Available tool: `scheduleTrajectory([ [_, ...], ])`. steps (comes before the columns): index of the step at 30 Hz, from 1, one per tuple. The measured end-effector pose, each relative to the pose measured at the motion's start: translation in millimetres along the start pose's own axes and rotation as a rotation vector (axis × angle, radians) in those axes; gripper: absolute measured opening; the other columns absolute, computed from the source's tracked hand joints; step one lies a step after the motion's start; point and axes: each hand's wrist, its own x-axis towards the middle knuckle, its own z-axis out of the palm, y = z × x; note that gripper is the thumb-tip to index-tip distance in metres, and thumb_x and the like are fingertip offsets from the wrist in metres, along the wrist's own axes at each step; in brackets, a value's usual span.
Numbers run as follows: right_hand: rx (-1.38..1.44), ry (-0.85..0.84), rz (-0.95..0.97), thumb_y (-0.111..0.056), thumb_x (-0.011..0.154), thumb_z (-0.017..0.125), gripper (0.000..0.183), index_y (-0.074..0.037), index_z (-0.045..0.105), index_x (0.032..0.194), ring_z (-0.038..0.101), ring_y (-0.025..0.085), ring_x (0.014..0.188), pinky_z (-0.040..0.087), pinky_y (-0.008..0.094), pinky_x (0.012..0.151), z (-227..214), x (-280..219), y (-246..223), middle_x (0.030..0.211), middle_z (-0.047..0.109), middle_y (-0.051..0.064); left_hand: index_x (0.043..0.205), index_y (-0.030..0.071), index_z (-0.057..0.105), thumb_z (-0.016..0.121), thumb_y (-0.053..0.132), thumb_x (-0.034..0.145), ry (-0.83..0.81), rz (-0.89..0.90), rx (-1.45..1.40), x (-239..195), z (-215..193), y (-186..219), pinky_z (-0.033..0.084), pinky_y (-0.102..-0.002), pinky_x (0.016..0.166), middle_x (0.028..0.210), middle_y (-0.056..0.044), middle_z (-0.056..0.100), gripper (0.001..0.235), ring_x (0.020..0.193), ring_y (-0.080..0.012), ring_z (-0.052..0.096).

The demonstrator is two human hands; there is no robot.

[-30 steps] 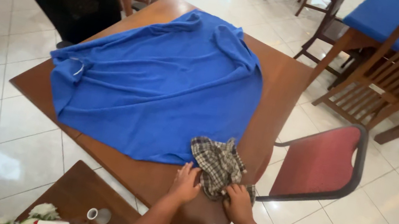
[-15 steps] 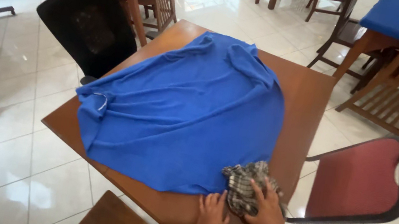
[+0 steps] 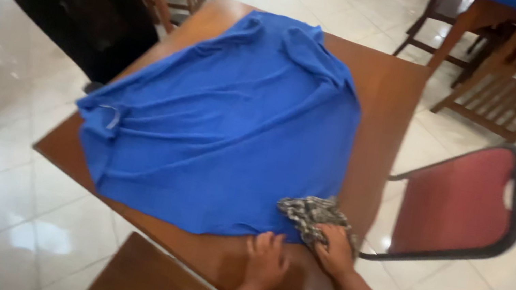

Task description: The person wipes a chair, removes items and a cloth from a dining table, and then sprays and wipes the wooden table surface with a cloth.

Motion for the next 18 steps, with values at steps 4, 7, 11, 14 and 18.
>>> scheduleTrajectory([
  [4,0.325,0.251,0.194,-0.016,0.081,0.072,0.046,-0.005,0.063,0.125,0.064,0.030,0.111,0.050,0.042,0.096,19.2,-8.7,42.3,0.121,0.068,0.014,0.129,0.018,0.058,0.072,0.039,0.081,0.088,-0.019,0.048,-2.8,5.7,-5.3,0.026,-0.063,0.109,0.132,-0.015,0.052,0.055,0.128,-0.0347,0.044],
  [7,0.868,0.221,0.442,-0.015,0.089,0.068,0.046,-0.002,0.060,0.133,0.066,0.025,0.102,0.053,0.039,0.086,7.6,-5.9,71.3,0.117,0.068,0.017,0.133,0.020,0.058,0.073,0.041,0.078,0.097,-0.075,0.116,0.4,16.8,-2.2,0.028,-0.061,0.107,0.133,-0.013,0.054,0.060,0.124,-0.0346,0.045],
  [11,1.246,0.240,0.646,-0.011,0.092,0.060,0.043,-0.003,0.057,0.134,0.069,0.021,0.097,0.057,0.035,0.082,-20.3,-0.9,85.4,0.114,0.070,0.013,0.130,0.021,0.057,0.074,0.038,0.075,0.134,-0.159,0.162,14.1,14.5,18.5,0.024,-0.061,0.112,0.137,-0.011,0.051,0.059,0.130,-0.0314,0.043],
  [14,1.433,0.263,0.675,-0.013,0.094,0.052,0.041,-0.002,0.058,0.132,0.072,0.021,0.097,0.059,0.034,0.084,-59.5,13.6,93.7,0.115,0.071,0.013,0.132,0.019,0.058,0.077,0.031,0.065,0.260,-0.054,0.150,37.7,7.3,58.3,0.020,-0.064,0.112,0.146,-0.015,0.045,0.070,0.135,-0.0335,0.039],
  [18,1.529,0.296,0.722,-0.020,0.098,0.049,0.037,0.002,0.058,0.126,0.071,0.029,0.090,0.058,0.043,0.077,-98.6,49.8,115.8,0.109,0.069,0.018,0.141,0.016,0.055,0.080,0.026,0.062,0.178,0.058,0.049,60.0,20.4,87.3,0.022,-0.065,0.113,0.153,-0.018,0.041,0.083,0.142,-0.0388,0.033],
])
